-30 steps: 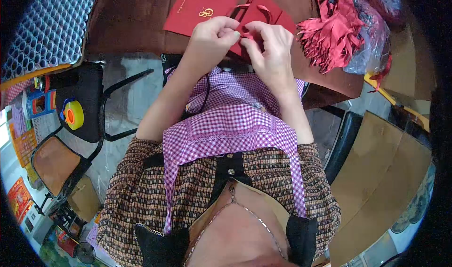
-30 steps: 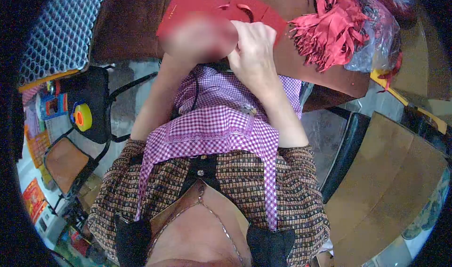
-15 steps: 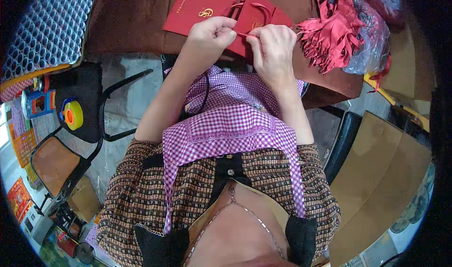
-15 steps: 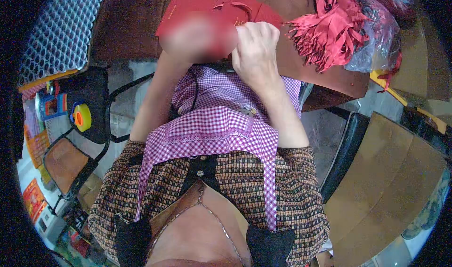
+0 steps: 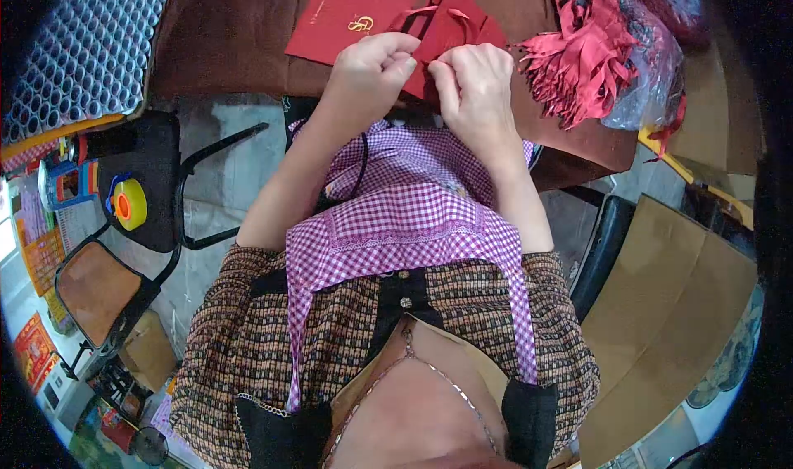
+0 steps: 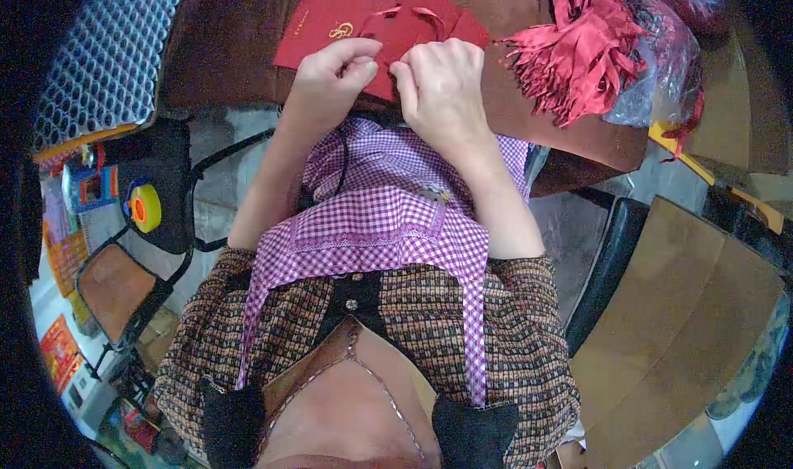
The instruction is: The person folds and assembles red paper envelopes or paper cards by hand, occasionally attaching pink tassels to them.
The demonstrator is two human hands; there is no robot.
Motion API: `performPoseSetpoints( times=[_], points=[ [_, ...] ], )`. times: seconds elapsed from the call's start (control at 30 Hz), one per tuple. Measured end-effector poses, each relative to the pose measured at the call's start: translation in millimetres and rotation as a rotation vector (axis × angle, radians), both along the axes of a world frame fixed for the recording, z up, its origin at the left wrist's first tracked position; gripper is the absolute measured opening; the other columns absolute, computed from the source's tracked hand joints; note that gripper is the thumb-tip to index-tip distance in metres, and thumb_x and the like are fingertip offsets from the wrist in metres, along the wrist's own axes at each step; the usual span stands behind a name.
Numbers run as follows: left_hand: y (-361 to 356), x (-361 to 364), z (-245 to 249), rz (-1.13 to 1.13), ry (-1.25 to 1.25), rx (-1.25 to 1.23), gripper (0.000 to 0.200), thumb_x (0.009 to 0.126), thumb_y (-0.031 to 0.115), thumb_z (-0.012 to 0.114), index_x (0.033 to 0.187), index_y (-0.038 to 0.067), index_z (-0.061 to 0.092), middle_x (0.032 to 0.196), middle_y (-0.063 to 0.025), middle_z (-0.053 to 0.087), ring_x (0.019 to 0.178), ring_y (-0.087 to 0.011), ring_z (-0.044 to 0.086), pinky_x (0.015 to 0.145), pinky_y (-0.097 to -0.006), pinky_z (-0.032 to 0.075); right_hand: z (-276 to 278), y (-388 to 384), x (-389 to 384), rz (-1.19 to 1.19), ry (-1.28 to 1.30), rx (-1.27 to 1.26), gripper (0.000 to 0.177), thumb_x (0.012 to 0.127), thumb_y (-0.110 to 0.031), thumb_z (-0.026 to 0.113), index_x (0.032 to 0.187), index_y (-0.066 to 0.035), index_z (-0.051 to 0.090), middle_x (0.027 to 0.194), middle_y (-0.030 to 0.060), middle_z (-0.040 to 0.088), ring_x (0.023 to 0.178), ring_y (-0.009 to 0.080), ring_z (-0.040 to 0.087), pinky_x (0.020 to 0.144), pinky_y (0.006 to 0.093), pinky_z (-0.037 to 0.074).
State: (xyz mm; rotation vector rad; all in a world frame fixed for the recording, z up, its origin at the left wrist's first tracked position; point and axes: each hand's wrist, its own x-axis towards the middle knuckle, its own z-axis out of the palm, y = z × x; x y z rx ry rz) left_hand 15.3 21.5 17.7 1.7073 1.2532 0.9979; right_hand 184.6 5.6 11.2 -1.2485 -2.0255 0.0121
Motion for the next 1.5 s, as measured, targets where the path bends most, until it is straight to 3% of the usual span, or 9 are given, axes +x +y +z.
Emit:
performPoseSetpoints(
  times=[0.27, 0.5, 0.6, 0.73, 1.0, 1.13, 1.2, 1.27, 1.5],
  points=[
    [-4.0, 5.6, -5.2, 0.042, 0.072, 0.07, 0.021, 0.079, 0.008, 0.059, 0.097, -0.002, 0.065, 0.087, -0.0184, 0.065, 0.079, -0.0283, 0.065, 0.073, -0.0365, 0.052, 10.8, -4.6, -5.5, -0.042, -0.042, -0.046, 0.012, 0.076, -0.012, 0.066, 0.073, -0.005, 0.056, 0.071, 0.0075, 0.056, 0.071, 0.0263, 0.052, 0.073, 0.0389, 0.037],
    [-7.4, 17.4, 3.1, 0.062, 0.274, 0.436, 0.017, 0.078, 0.002, 0.058, 0.093, -0.001, 0.065, 0.085, -0.0153, 0.065, 0.081, -0.0294, 0.063, 0.074, -0.0363, 0.051, 11.9, -7.6, -14.4, -0.098, -0.076, 0.026, 0.013, 0.075, -0.012, 0.065, 0.071, -0.006, 0.054, 0.065, 0.0084, 0.052, 0.067, 0.0294, 0.05, 0.071, 0.0402, 0.037],
    [-10.7, 20.1, 5.2, 0.05, 0.291, 0.453, 0.015, 0.077, 0.001, 0.057, 0.089, -0.001, 0.065, 0.084, -0.0149, 0.064, 0.08, -0.0308, 0.061, 0.074, -0.038, 0.05, 8.6, -7.7, -10.8, -0.105, -0.027, -0.049, 0.014, 0.076, -0.012, 0.065, 0.071, -0.002, 0.056, 0.065, 0.0104, 0.055, 0.065, 0.0283, 0.053, 0.067, 0.0394, 0.04],
    [-13.5, 22.8, 4.3, 0.06, 0.307, 0.494, 0.012, 0.076, 0.0, 0.057, 0.086, -0.001, 0.064, 0.082, -0.0144, 0.063, 0.079, -0.0311, 0.059, 0.072, -0.0388, 0.049, 5.7, -7.3, -7.6, -0.134, 0.41, -0.509, 0.016, 0.08, -0.013, 0.062, 0.075, 0.002, 0.06, 0.07, 0.0153, 0.062, 0.065, 0.0232, 0.06, 0.058, 0.0345, 0.046],
    [-13.8, 19.6, 5.1, 0.056, 0.294, 0.498, 0.012, 0.076, 0.0, 0.058, 0.085, -0.001, 0.064, 0.081, -0.0141, 0.063, 0.078, -0.0313, 0.059, 0.072, -0.039, 0.049, -4.2, -12.2, -18.6, -0.127, 0.081, 0.068, 0.016, 0.076, -0.011, 0.066, 0.071, -0.003, 0.053, 0.067, 0.0117, 0.055, 0.067, 0.0285, 0.052, 0.069, 0.0381, 0.038],
    [-15.3, 18.1, -2.0, 0.055, 0.243, 0.499, 0.011, 0.077, 0.001, 0.057, 0.086, 0.0, 0.064, 0.082, -0.0147, 0.064, 0.078, -0.0316, 0.06, 0.071, -0.0396, 0.049, -9.0, -9.2, -18.6, -0.094, 0.292, -0.169, 0.015, 0.077, -0.014, 0.062, 0.071, -0.001, 0.057, 0.068, 0.0131, 0.059, 0.069, 0.0308, 0.055, 0.07, 0.0414, 0.04],
    [-15.5, 16.3, -0.8, 0.032, 0.305, 0.501, 0.012, 0.078, 0.002, 0.058, 0.088, -0.001, 0.065, 0.085, -0.015, 0.065, 0.08, -0.0309, 0.062, 0.073, -0.0377, 0.05, -3.2, -7.0, -15.7, -0.094, 0.573, -0.619, 0.016, 0.078, -0.017, 0.063, 0.073, -0.002, 0.061, 0.07, 0.0139, 0.062, 0.071, 0.0298, 0.058, 0.071, 0.0404, 0.042],
    [-12.5, 12.6, -3.4, 0.043, 0.28, 0.448, 0.016, 0.08, 0.004, 0.06, 0.094, -0.001, 0.065, 0.088, -0.0155, 0.066, 0.084, -0.0294, 0.063, 0.075, -0.0346, 0.051, -12.4, -4.1, -10.9, -0.073, 0.535, -0.553, 0.017, 0.078, -0.016, 0.065, 0.081, 0.0, 0.063, 0.072, 0.0125, 0.063, 0.069, 0.0252, 0.06, 0.064, 0.0371, 0.046],
    [5.5, -12.6, 0.7, -0.174, 0.265, 0.216, 0.02, 0.083, 0.006, 0.06, 0.101, 0.001, 0.066, 0.089, -0.014, 0.066, 0.088, -0.025, 0.063, 0.08, -0.0321, 0.049, -13.3, -2.6, -6.0, -0.016, 0.234, -0.231, 0.013, 0.078, -0.019, 0.065, 0.079, -0.005, 0.065, 0.075, 0.0075, 0.063, 0.076, 0.0244, 0.058, 0.075, 0.035, 0.042]
  ],
)
